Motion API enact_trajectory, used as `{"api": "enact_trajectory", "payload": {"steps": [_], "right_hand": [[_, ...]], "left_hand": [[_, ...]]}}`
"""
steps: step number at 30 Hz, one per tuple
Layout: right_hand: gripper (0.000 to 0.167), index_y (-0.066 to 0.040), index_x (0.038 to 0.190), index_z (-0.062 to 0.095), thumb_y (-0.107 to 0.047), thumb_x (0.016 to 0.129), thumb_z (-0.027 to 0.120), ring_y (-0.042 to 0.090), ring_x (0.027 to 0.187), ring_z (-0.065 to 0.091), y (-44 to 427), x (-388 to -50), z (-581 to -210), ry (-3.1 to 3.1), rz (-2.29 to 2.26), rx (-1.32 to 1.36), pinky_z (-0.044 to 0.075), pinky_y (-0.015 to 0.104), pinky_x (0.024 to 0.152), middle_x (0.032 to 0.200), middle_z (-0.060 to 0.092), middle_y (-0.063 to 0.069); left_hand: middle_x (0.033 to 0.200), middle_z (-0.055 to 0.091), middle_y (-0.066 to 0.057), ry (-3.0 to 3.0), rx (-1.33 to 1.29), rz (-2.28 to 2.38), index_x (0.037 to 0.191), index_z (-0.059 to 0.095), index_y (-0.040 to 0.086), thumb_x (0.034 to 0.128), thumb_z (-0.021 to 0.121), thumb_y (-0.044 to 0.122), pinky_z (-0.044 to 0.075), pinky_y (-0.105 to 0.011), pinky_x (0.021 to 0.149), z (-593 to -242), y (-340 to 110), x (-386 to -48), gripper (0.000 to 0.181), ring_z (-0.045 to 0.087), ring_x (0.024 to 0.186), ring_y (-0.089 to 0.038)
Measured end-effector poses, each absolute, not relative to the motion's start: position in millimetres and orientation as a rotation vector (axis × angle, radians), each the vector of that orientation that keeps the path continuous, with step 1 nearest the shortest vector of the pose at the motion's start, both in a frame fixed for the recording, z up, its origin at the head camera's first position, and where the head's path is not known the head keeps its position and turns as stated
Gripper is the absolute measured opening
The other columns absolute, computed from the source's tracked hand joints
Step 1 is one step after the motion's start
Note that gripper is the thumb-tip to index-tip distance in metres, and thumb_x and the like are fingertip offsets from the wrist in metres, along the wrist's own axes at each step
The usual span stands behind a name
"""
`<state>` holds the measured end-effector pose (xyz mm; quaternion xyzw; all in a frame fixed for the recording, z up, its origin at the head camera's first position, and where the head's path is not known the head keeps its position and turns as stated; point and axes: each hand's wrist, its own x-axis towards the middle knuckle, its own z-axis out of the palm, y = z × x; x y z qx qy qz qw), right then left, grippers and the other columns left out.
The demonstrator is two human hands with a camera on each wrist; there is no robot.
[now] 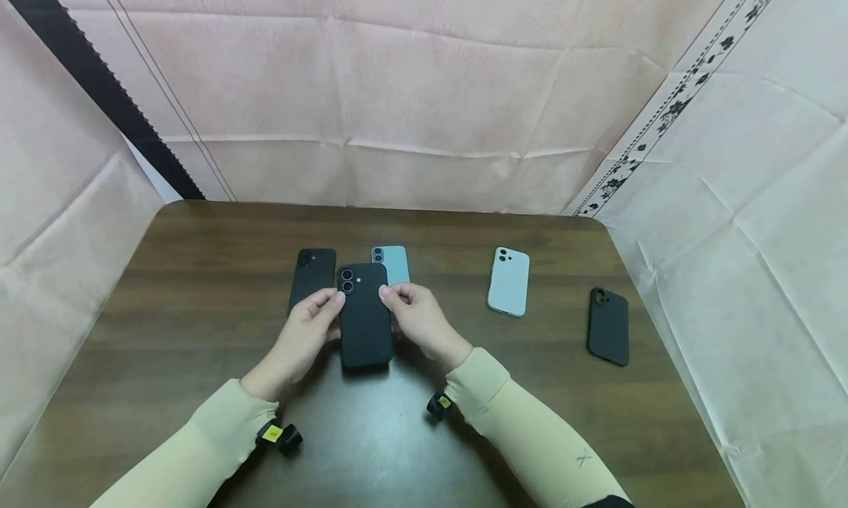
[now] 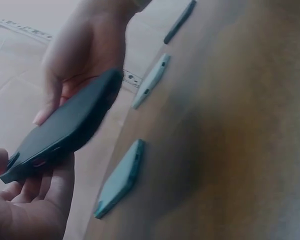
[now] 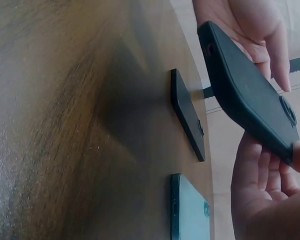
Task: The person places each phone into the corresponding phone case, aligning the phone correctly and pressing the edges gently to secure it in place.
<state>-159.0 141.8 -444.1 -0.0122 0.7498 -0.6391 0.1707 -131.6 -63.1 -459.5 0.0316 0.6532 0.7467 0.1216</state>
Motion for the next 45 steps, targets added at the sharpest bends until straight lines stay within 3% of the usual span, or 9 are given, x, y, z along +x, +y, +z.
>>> {"api": "enact_trajectory", "payload": {"steps": [15,22,25,29,34,40,45], "right_hand": [[0.03,-0.006,0.107,0.067,-0.033,0.098,0.057,0.022,0.082,0.064,142.3,-155.8,-445.1,2.153,-1.729,-0.124,0.055,0.037,0.074,0.094,0.067,0.009],[0.027,-0.005,0.107,0.066,-0.029,0.099,0.056,0.022,0.08,0.059,141.7,-156.3,-444.9,2.196,-1.706,-0.141,0.052,0.049,0.079,0.09,0.064,0.006],[0.025,-0.006,0.106,0.067,-0.028,0.099,0.056,0.022,0.081,0.058,141.5,-155.5,-444.2,2.211,-1.702,-0.159,0.052,0.048,0.078,0.09,0.064,0.006],[0.028,-0.009,0.105,0.068,-0.033,0.098,0.058,0.022,0.082,0.058,140.7,-155.6,-445.4,2.224,-1.713,-0.196,0.053,0.04,0.075,0.092,0.065,0.007],[0.031,-0.01,0.107,0.066,-0.039,0.095,0.06,0.023,0.082,0.062,140.7,-155.7,-447.6,2.173,-1.701,-0.203,0.054,0.039,0.075,0.095,0.066,0.008],[0.028,-0.003,0.112,0.063,-0.027,0.096,0.061,0.03,0.081,0.069,145.7,-151.6,-450.9,2.001,-1.676,-0.22,0.056,0.041,0.077,0.099,0.066,0.012],[0.026,0.001,0.115,0.061,-0.017,0.096,0.062,0.033,0.093,0.067,147.8,-149.7,-448.8,1.87,-1.745,-0.25,0.052,0.047,0.087,0.108,0.063,0.016]], "left_hand": [[0.11,0.067,-0.016,1.967,0.064,2.109,0.114,0.057,0.001,0.1017,0.047,0.04,0.055,-0.041,0.082,-445.4,-71.3,-141.4,0.042,0.066,0.092,-0.026],[0.107,0.067,-0.015,1.988,0.125,2.128,0.106,0.056,0.0,0.1025,0.047,0.037,0.055,-0.044,0.081,-448.8,-72.3,-142.3,0.037,0.065,0.088,-0.026],[0.106,0.066,-0.015,1.968,0.142,2.149,0.105,0.055,0.0,0.1021,0.048,0.036,0.054,-0.043,0.081,-450.8,-74.2,-143.1,0.037,0.064,0.088,-0.026],[0.107,0.066,-0.015,1.947,0.131,2.181,0.106,0.055,0.001,0.1019,0.048,0.037,0.054,-0.043,0.082,-453.6,-76.2,-143.5,0.038,0.064,0.088,-0.026],[0.109,0.066,-0.015,1.968,0.054,2.192,0.11,0.056,0.002,0.102,0.046,0.039,0.054,-0.042,0.084,-454.8,-76.9,-144.2,0.039,0.065,0.09,-0.025],[0.108,0.063,-0.015,1.931,-0.114,2.336,0.113,0.054,-0.001,0.1023,0.046,0.037,0.055,-0.031,0.074,-453.5,-81.3,-150.8,0.04,0.064,0.088,-0.018],[0.11,0.064,-0.018,1.867,-0.182,2.429,0.118,0.052,-0.002,0.102,0.045,0.037,0.054,-0.03,0.071,-450.9,-83.9,-154.0,0.043,0.066,0.088,-0.019]]}}
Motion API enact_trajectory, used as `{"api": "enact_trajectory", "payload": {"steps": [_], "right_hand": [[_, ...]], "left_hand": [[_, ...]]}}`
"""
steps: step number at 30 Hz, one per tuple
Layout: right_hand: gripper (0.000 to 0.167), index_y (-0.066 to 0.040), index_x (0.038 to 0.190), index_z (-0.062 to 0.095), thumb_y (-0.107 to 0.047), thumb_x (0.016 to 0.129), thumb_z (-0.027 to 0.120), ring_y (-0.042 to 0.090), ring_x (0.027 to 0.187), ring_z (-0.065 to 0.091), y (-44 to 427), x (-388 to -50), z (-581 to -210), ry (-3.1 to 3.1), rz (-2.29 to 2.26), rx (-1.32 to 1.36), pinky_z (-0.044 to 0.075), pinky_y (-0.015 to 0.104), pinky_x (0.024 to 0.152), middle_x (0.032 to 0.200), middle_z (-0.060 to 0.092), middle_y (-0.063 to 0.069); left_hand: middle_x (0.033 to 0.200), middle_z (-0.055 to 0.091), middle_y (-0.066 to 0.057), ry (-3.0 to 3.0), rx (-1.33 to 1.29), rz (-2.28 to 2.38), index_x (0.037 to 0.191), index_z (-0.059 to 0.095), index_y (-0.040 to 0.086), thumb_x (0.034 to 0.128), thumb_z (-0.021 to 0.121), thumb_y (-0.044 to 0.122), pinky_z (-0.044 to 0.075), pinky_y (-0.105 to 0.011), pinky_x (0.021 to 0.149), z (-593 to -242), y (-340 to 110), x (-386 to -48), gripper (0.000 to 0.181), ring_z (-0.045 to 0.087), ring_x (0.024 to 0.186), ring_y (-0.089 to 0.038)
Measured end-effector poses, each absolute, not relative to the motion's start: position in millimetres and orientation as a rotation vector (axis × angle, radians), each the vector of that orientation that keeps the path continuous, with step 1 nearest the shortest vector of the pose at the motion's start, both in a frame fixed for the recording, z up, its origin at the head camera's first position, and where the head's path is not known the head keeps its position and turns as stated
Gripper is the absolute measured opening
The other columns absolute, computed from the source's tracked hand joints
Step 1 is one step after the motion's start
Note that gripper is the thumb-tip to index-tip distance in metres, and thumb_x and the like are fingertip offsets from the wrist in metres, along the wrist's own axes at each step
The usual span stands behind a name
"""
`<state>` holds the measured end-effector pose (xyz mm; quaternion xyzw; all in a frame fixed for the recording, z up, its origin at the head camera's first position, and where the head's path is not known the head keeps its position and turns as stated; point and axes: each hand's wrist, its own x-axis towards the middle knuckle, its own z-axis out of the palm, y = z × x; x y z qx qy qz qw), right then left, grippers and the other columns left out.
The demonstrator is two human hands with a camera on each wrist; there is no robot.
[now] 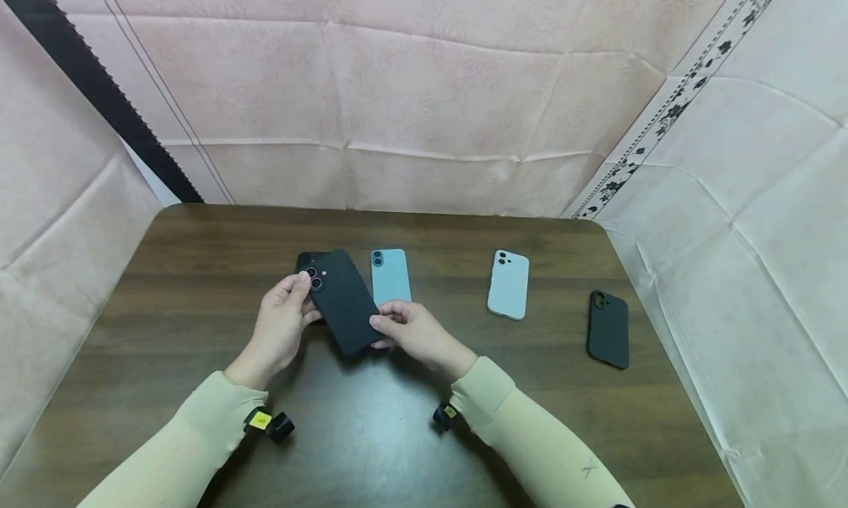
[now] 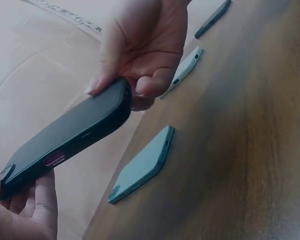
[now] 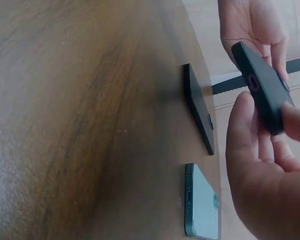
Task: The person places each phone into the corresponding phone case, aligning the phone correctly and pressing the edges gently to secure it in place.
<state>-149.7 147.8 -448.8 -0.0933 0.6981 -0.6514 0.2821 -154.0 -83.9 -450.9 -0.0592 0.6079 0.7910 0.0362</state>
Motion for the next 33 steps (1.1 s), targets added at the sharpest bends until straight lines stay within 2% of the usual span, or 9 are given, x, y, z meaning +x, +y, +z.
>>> {"api": "enact_trajectory", "payload": {"steps": [4,8,13,16,21,26,33], "right_hand": [[0.027,0.003,0.116,0.059,-0.014,0.095,0.063,0.031,0.097,0.065,146.7,-148.6,-447.8,1.777,-1.768,-0.267,0.047,0.051,0.093,0.111,0.064,0.017],[0.026,0.005,0.115,0.056,-0.01,0.095,0.063,0.041,0.101,0.063,143.4,-145.9,-446.8,1.735,-1.771,-0.284,0.048,0.049,0.092,0.111,0.065,0.018],[0.023,0.005,0.111,0.056,-0.01,0.095,0.062,0.047,0.103,0.06,142.1,-144.1,-449.4,1.745,-1.77,-0.33,0.049,0.05,0.09,0.113,0.066,0.017],[0.021,0.005,0.108,0.056,-0.011,0.096,0.061,0.047,0.103,0.06,143.2,-143.8,-452.7,1.736,-1.777,-0.338,0.049,0.051,0.091,0.113,0.066,0.017],[0.023,0.004,0.109,0.057,-0.014,0.096,0.061,0.046,0.102,0.061,146.0,-144.8,-457.6,1.716,-1.829,-0.266,0.048,0.05,0.091,0.11,0.065,0.018],[0.027,0.002,0.116,0.057,-0.016,0.096,0.061,0.041,0.103,0.062,147.3,-148.3,-459.7,1.688,-1.903,-0.203,0.049,0.048,0.092,0.108,0.066,0.017],[0.033,0.004,0.117,0.058,-0.023,0.097,0.061,0.036,0.102,0.063,145.6,-149.9,-453.0,1.695,-1.914,-0.187,0.052,0.042,0.089,0.112,0.064,0.018]], "left_hand": [[0.117,0.062,-0.019,1.817,-0.207,2.454,0.125,0.05,-0.001,0.1023,0.044,0.037,0.054,-0.031,0.073,-450.2,-85.0,-154.4,0.045,0.066,0.094,-0.02],[0.123,0.06,-0.019,1.751,-0.213,2.47,0.13,0.047,0.0,0.1031,0.042,0.036,0.054,-0.032,0.076,-450.0,-86.5,-154.1,0.046,0.065,0.099,-0.02],[0.118,0.062,-0.015,1.695,-0.215,2.474,0.123,0.049,0.0,0.1033,0.041,0.036,0.054,-0.032,0.077,-449.1,-88.4,-153.7,0.041,0.065,0.097,-0.019],[0.115,0.064,-0.014,1.691,-0.196,2.468,0.119,0.05,0.001,0.1023,0.043,0.038,0.053,-0.032,0.078,-448.3,-88.7,-153.1,0.041,0.065,0.096,-0.019],[0.121,0.061,-0.016,1.7,-0.13,2.424,0.122,0.051,0.002,0.1007,0.047,0.04,0.053,-0.034,0.084,-446.2,-88.0,-151.8,0.044,0.063,0.104,-0.022],[0.122,0.062,-0.017,1.792,-0.06,2.286,0.119,0.05,0.001,0.101,0.051,0.032,0.052,-0.038,0.088,-446.1,-86.7,-149.6,0.036,0.063,0.105,-0.025],[0.119,0.064,-0.018,1.881,0.015,2.208,0.12,0.051,-0.001,0.1009,0.053,0.022,0.054,-0.038,0.083,-446.8,-84.7,-147.0,0.03,0.067,0.096,-0.028]]}}
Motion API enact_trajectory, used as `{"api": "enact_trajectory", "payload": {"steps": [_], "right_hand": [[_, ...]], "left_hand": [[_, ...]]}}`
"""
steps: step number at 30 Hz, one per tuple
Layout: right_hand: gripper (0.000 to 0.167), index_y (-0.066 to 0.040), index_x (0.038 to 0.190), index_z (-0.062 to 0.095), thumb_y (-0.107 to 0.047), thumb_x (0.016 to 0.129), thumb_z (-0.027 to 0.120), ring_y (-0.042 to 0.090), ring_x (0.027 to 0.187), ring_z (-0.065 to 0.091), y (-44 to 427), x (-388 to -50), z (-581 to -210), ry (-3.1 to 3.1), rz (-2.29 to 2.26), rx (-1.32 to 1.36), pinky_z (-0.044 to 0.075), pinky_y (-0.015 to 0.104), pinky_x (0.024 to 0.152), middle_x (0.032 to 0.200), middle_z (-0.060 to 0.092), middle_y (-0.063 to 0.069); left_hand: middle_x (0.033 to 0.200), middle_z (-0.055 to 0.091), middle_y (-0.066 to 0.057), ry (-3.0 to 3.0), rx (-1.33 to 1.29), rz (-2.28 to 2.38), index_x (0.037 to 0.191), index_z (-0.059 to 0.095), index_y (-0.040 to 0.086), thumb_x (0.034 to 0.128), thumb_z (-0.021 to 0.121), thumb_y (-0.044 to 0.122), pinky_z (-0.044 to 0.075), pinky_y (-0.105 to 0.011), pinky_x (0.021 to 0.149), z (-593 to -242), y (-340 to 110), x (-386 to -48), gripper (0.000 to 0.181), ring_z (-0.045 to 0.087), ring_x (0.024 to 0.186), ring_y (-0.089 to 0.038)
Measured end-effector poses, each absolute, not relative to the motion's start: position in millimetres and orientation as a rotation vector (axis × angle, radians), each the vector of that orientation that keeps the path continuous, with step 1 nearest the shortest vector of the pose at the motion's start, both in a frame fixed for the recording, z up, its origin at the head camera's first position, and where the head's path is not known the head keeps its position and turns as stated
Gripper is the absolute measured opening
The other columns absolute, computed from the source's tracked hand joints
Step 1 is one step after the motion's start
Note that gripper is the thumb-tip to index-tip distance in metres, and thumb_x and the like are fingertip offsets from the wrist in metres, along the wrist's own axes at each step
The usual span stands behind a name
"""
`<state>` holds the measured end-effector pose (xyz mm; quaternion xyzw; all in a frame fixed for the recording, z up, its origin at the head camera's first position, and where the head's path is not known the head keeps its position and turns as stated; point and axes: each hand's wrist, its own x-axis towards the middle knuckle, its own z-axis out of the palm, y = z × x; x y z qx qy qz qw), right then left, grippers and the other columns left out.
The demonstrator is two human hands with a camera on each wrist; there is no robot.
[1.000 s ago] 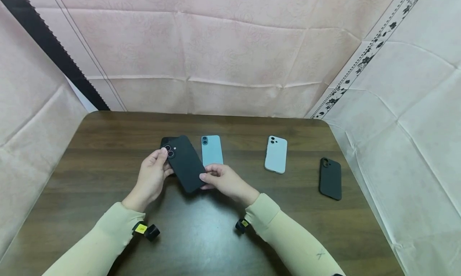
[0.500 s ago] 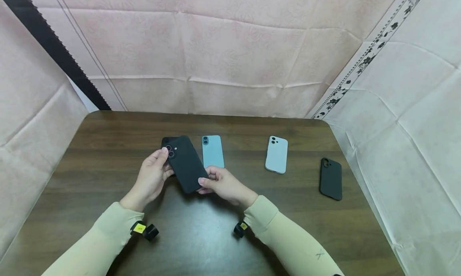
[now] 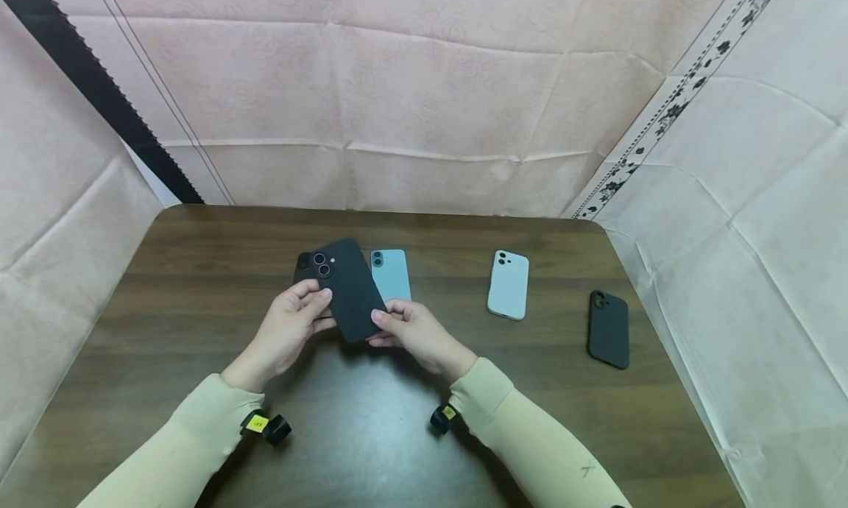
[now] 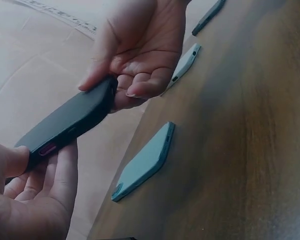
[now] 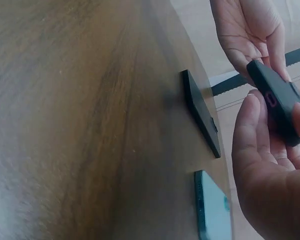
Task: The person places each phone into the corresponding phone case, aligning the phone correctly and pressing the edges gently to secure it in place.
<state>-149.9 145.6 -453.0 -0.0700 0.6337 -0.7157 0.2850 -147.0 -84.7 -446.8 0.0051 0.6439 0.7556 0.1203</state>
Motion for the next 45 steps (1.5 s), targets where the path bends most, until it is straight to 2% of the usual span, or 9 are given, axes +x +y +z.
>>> {"api": "enact_trajectory", "payload": {"steps": [5,15,22,34,45], "right_hand": [[0.037,0.005,0.115,0.058,-0.027,0.098,0.059,0.026,0.098,0.065,142.3,-150.3,-448.5,1.719,-1.908,-0.206,0.052,0.042,0.088,0.114,0.06,0.018],[0.033,-0.001,0.126,0.055,-0.022,0.1,0.055,0.025,0.098,0.064,140.4,-154.6,-447.0,1.746,-1.932,-0.21,0.054,0.039,0.084,0.117,0.062,0.016],[0.036,-0.006,0.134,0.049,-0.022,0.101,0.053,0.027,0.097,0.066,141.1,-155.1,-445.0,1.75,-1.915,-0.222,0.055,0.041,0.082,0.118,0.062,0.015],[0.024,-0.002,0.124,0.05,-0.012,0.102,0.049,0.024,0.087,0.068,137.1,-152.8,-445.9,1.786,-1.912,-0.217,0.056,0.037,0.071,0.103,0.065,0.013],[0.026,-0.003,0.12,0.057,-0.021,0.101,0.054,0.025,0.084,0.068,136.8,-151.8,-451.0,1.909,-1.871,-0.169,0.057,0.041,0.072,0.105,0.067,0.013]], "left_hand": [[0.117,0.065,-0.018,1.859,0.033,2.239,0.118,0.051,-0.003,0.1012,0.053,0.021,0.055,-0.038,0.082,-448.3,-85.7,-146.8,0.029,0.068,0.095,-0.028],[0.111,0.066,-0.017,1.921,0.004,2.151,0.124,0.054,0.0,0.1008,0.054,0.019,0.056,-0.035,0.08,-450.6,-86.7,-144.6,0.03,0.065,0.088,-0.024],[0.115,0.066,-0.017,1.905,0.031,2.134,0.128,0.053,0.0,0.1011,0.053,0.019,0.056,-0.035,0.08,-451.2,-86.7,-144.1,0.033,0.067,0.093,-0.025],[0.118,0.065,-0.016,1.93,0.031,2.066,0.129,0.052,0.0,0.1007,0.054,0.02,0.055,-0.036,0.08,-454.2,-89.4,-144.8,0.034,0.066,0.096,-0.025],[0.119,0.065,-0.017,1.97,0.004,1.989,0.131,0.052,0.0,0.0997,0.056,0.02,0.055,-0.037,0.081,-454.9,-89.2,-142.2,0.037,0.066,0.096,-0.025]]}}
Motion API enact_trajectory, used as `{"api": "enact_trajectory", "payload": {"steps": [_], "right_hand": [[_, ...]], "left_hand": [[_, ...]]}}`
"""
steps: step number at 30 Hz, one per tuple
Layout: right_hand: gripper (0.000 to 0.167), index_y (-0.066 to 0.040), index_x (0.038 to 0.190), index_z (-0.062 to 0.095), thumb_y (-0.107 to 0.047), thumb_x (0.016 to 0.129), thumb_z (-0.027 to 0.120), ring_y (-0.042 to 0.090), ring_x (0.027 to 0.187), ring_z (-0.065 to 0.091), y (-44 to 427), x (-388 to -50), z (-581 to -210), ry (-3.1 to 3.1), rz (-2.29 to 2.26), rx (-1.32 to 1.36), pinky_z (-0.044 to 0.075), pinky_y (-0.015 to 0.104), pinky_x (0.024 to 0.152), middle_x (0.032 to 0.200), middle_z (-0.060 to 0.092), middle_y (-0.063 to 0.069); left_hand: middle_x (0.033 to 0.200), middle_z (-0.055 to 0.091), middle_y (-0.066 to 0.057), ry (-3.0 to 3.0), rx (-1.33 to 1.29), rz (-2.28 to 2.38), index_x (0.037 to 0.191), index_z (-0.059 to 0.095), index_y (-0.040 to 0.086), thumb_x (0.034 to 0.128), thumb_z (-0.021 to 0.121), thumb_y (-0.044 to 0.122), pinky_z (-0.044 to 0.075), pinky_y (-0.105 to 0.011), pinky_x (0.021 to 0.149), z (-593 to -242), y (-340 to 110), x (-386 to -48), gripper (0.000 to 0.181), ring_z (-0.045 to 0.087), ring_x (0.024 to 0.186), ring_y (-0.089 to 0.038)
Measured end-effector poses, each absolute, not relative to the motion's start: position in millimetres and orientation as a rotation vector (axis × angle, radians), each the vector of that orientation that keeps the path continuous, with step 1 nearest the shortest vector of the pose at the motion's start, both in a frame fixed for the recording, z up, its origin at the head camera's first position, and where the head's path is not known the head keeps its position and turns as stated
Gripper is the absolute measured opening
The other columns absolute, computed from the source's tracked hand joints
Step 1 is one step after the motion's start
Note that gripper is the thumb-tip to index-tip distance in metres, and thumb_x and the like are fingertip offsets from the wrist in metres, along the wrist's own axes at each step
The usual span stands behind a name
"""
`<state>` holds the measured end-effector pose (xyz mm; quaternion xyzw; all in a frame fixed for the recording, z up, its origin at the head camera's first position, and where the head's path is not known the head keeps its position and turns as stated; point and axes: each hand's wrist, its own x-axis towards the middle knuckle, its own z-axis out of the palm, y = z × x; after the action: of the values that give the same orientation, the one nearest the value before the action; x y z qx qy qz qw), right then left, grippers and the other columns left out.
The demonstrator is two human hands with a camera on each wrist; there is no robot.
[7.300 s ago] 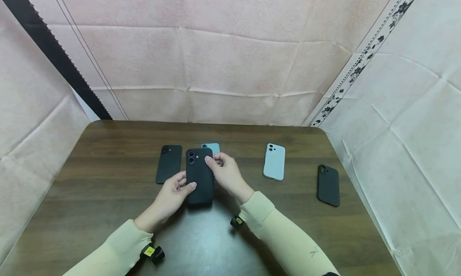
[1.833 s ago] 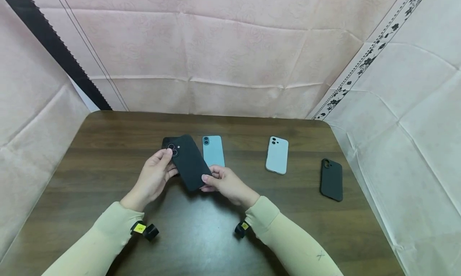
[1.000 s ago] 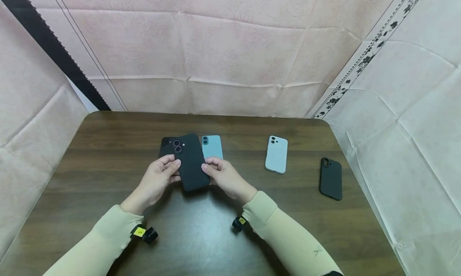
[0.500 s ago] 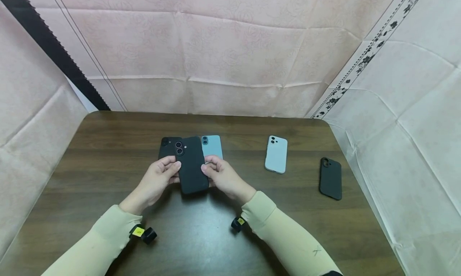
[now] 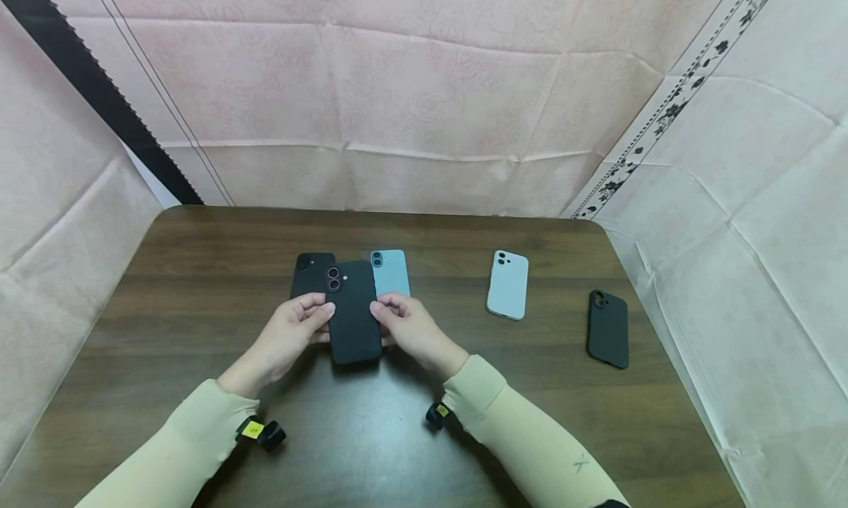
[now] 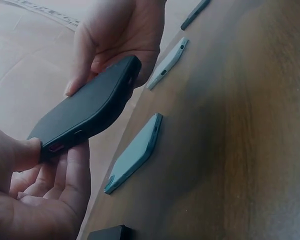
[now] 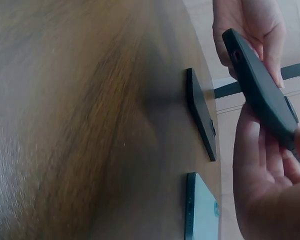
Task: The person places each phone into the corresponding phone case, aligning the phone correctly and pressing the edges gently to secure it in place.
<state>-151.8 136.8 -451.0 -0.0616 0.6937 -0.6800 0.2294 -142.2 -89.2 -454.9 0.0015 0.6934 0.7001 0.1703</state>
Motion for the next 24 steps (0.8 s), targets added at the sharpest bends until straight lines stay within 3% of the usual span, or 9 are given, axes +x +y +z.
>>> {"api": "enact_trajectory", "payload": {"steps": [8,17,24], "right_hand": [[0.027,-0.003,0.119,0.059,-0.02,0.098,0.059,0.026,0.073,0.066,135.0,-151.9,-456.0,2.088,-1.834,-0.104,0.057,0.048,0.071,0.092,0.066,0.013],[0.02,-0.003,0.107,0.063,-0.02,0.096,0.063,0.024,0.072,0.065,134.1,-145.1,-458.5,2.101,-1.763,-0.069,0.058,0.042,0.065,0.09,0.064,0.015],[0.019,0.0,0.102,0.059,-0.018,0.096,0.063,0.023,0.067,0.065,131.6,-137.8,-463.6,2.105,-1.689,-0.04,0.058,0.043,0.063,0.081,0.065,0.015]], "left_hand": [[0.113,0.066,-0.015,2.049,-0.013,1.897,0.129,0.047,0.004,0.0984,0.058,0.018,0.057,-0.037,0.075,-459.2,-90.6,-140.6,0.035,0.067,0.091,-0.024],[0.107,0.067,-0.016,2.124,0.015,1.779,0.118,0.046,0.002,0.0975,0.059,0.012,0.058,-0.038,0.07,-464.4,-88.9,-135.3,0.026,0.068,0.084,-0.024],[0.088,0.064,-0.01,2.339,0.027,1.542,0.106,0.053,0.002,0.0925,0.067,0.013,0.057,-0.035,0.062,-464.8,-86.9,-129.4,0.022,0.066,0.067,-0.019]]}}
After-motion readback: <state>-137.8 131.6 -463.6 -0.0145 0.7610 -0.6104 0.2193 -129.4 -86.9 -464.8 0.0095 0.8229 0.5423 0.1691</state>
